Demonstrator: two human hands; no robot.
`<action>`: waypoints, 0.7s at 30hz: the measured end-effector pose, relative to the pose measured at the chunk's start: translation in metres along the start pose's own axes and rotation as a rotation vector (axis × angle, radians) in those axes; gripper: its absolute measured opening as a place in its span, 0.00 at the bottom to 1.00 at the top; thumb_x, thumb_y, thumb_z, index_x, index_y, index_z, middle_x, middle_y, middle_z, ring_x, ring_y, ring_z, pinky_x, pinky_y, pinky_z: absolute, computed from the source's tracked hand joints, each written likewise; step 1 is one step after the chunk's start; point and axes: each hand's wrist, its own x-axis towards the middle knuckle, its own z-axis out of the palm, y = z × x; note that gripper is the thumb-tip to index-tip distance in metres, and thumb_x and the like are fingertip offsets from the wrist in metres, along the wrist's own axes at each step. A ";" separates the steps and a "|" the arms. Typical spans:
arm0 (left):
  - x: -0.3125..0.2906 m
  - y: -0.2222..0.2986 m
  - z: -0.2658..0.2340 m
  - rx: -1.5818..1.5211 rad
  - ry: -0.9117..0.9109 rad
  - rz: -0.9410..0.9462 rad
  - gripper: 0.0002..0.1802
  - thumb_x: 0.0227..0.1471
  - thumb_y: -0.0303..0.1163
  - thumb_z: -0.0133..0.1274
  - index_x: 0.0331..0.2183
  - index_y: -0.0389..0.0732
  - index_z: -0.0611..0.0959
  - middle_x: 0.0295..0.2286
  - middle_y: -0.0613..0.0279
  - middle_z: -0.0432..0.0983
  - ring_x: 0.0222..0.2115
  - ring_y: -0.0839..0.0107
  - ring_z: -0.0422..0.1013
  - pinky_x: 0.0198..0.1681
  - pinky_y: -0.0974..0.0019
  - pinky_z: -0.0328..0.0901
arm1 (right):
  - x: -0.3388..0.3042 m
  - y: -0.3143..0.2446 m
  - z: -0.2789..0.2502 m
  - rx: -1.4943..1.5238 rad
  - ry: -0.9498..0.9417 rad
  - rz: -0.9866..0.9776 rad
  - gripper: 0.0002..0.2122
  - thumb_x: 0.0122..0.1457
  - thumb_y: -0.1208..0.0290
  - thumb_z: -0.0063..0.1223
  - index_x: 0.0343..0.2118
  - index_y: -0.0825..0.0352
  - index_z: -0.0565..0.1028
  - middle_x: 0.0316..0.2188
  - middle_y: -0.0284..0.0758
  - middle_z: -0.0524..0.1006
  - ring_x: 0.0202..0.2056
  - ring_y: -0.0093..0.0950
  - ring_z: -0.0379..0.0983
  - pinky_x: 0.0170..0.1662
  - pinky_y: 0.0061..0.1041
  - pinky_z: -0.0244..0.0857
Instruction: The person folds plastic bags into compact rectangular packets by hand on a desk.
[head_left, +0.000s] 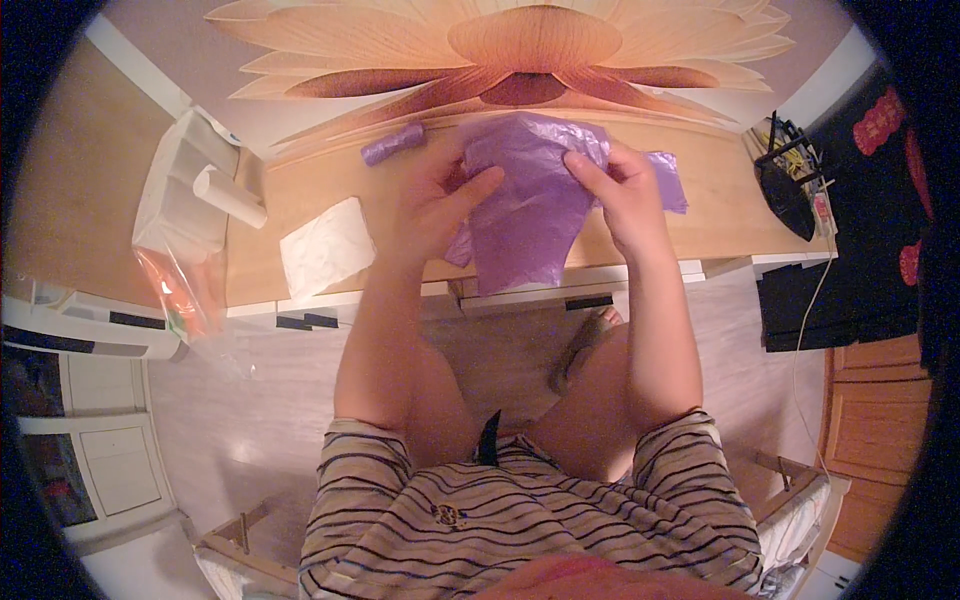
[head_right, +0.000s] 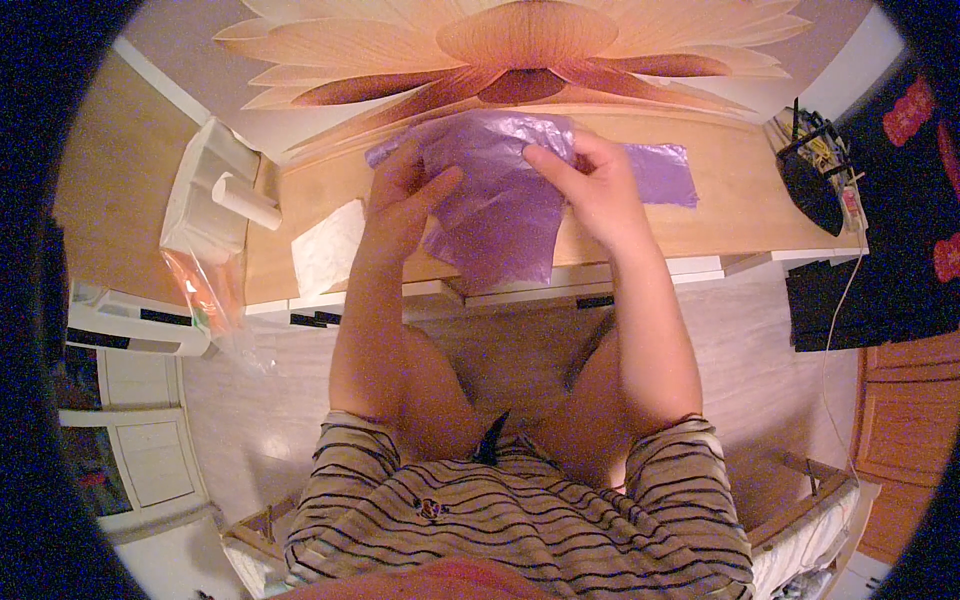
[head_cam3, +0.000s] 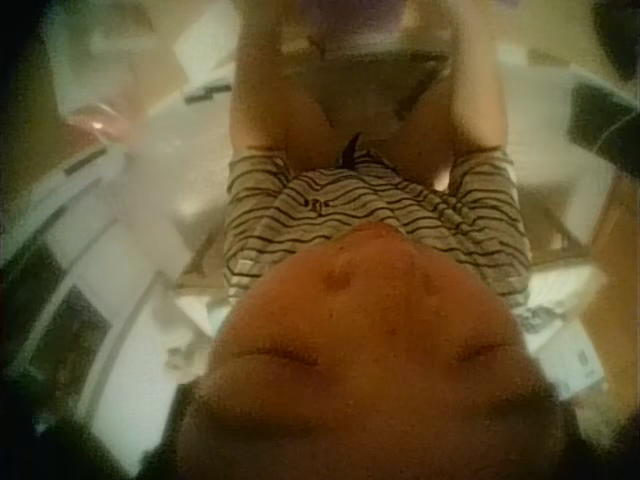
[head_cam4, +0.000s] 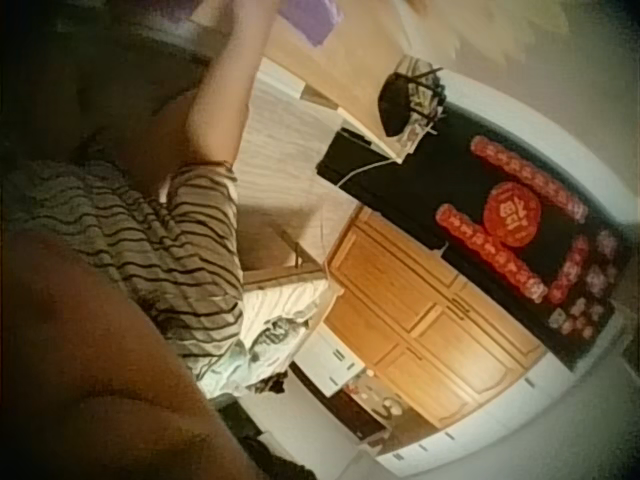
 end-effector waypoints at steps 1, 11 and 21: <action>0.003 -0.001 -0.001 -0.001 -0.002 -0.001 0.25 0.54 0.22 0.53 0.54 0.38 0.70 0.44 0.64 0.73 0.43 0.75 0.70 0.46 0.71 0.66 | 0.005 0.001 -0.003 -0.029 0.007 -0.002 0.07 0.56 0.70 0.59 0.33 0.69 0.80 0.28 0.23 0.76 0.31 0.14 0.67 0.36 0.16 0.62; 0.055 -0.041 -0.013 0.178 0.062 0.117 0.33 0.49 0.13 0.48 0.57 0.36 0.64 0.51 0.57 0.68 0.52 0.67 0.64 0.58 0.65 0.58 | 0.082 0.029 -0.018 -0.055 0.147 -0.136 0.09 0.52 0.74 0.61 0.37 0.70 0.80 0.31 0.29 0.80 0.32 0.17 0.72 0.36 0.16 0.65; 0.065 -0.049 -0.005 0.284 0.228 0.345 0.25 0.45 0.15 0.54 0.48 0.37 0.74 0.42 0.59 0.76 0.46 0.65 0.70 0.53 0.64 0.63 | 0.079 0.016 -0.021 0.159 0.205 -0.365 0.09 0.52 0.86 0.54 0.37 0.71 0.79 0.39 0.36 0.79 0.45 0.28 0.72 0.50 0.25 0.65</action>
